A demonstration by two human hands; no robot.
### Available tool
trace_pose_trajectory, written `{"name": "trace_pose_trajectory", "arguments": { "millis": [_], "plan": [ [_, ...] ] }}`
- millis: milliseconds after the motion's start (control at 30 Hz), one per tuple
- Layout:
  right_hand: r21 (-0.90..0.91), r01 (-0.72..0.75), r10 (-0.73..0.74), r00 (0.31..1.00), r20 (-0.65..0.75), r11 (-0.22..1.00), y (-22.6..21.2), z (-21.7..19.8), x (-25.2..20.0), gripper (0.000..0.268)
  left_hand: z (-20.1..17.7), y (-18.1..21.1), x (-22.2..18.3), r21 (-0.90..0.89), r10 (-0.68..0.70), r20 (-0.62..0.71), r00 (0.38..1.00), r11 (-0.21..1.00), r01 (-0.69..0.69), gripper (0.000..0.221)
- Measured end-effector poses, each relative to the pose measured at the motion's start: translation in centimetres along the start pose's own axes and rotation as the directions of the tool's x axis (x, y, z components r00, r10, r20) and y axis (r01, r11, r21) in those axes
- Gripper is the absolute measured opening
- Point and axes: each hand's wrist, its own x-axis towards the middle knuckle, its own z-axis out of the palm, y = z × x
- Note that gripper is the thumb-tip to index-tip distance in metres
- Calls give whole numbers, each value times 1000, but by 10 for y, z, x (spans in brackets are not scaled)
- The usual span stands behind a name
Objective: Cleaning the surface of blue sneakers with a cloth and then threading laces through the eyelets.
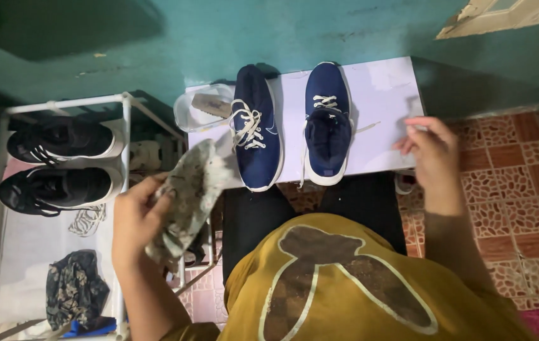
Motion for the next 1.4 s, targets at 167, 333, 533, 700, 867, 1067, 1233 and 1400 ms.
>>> {"name": "trace_pose_trajectory", "arguments": {
  "millis": [167, 333, 533, 700, 867, 1067, 1233, 1400],
  "plan": [
    [106, -114, 64, 918, 391, 988, 2, 74, -50, 84, 46, 73, -18, 389, 349, 74, 934, 852, -349, 13],
    [-305, 369, -256, 900, 353, 878, 17, 93, -62, 107, 130, 166, -18, -103, 844, 166, 510, 529, -842, 13],
    [-49, 265, -266, 963, -39, 963, -41, 46, -40, 35, 178, 154, 3, -544, 919, 223, 326, 395, -740, 25],
    [189, 206, -185, 975, -123, 960, -72, 17, -36, 24, 208, 92, 34, -481, 671, 207, 712, 704, -523, 24],
    [156, 441, -445, 895, -11, 884, -19, -8, -5, 45, 238, 66, 47, -376, 376, 2, 927, 859, -348, 26],
    [196, 597, -612, 791, 24, 778, -14, 9, 12, 45, 248, 72, 59, -435, 323, -54, 945, 844, -314, 25],
    [178, 467, -496, 848, 186, 866, 25, -38, 28, 51, 245, 98, 60, -523, 285, -48, 957, 809, -268, 23],
    [218, 468, -510, 834, 210, 856, 35, -23, 22, 40, 266, 133, 60, -811, 334, 149, 931, 580, -79, 64]
  ]
}}
